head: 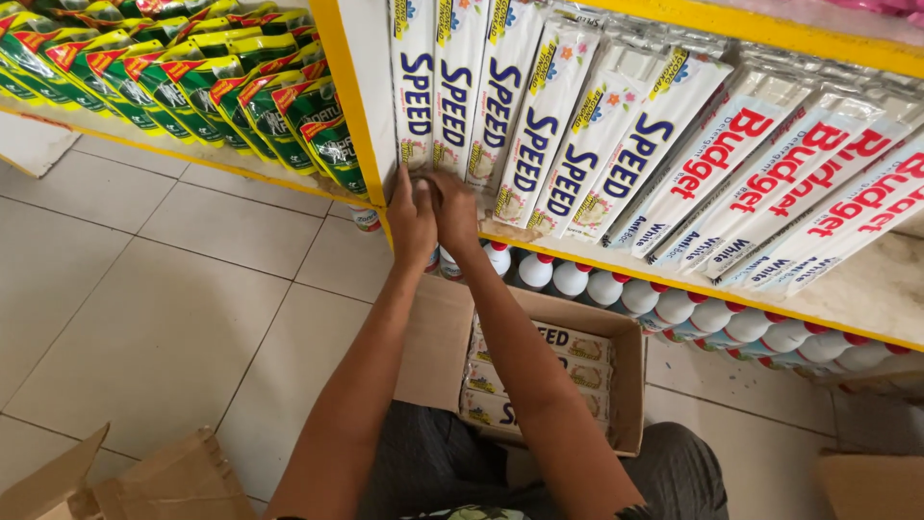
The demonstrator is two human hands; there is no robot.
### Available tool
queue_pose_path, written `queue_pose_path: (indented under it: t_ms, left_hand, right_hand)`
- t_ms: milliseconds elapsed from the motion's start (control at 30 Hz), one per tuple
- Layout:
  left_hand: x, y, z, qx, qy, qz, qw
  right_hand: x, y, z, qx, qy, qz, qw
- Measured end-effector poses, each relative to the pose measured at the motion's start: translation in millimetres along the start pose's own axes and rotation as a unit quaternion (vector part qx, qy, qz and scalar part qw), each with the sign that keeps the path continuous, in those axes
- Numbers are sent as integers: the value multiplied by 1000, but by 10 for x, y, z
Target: Restocking and organizing detergent packages on shelves from a cardboard box.
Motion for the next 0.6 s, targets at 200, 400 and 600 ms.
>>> queue_pose_path:
  t_ms: [200, 400, 600]
  left_hand:
    - [68, -12, -70, 8, 47, 20, 999]
    - [-90, -37, -195, -19, 141, 28, 989]
    - [-8, 62, 41, 13, 44, 33, 998]
  right_hand:
    - [97, 48, -39, -35, 16, 50, 998]
    - [-137, -459, 317, -135, 34, -25, 990]
    - [-613, -1773, 1452, -324, 183, -88, 924]
Point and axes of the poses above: each hand's wrist, its own y-axis away from the middle knuckle, its own x-axis out of the palm, z = x × y, the point moved 6 cm from there along -y, towards the middle knuckle, and after that the axes turned 6 degrees about -z, right-handed, at the moved point
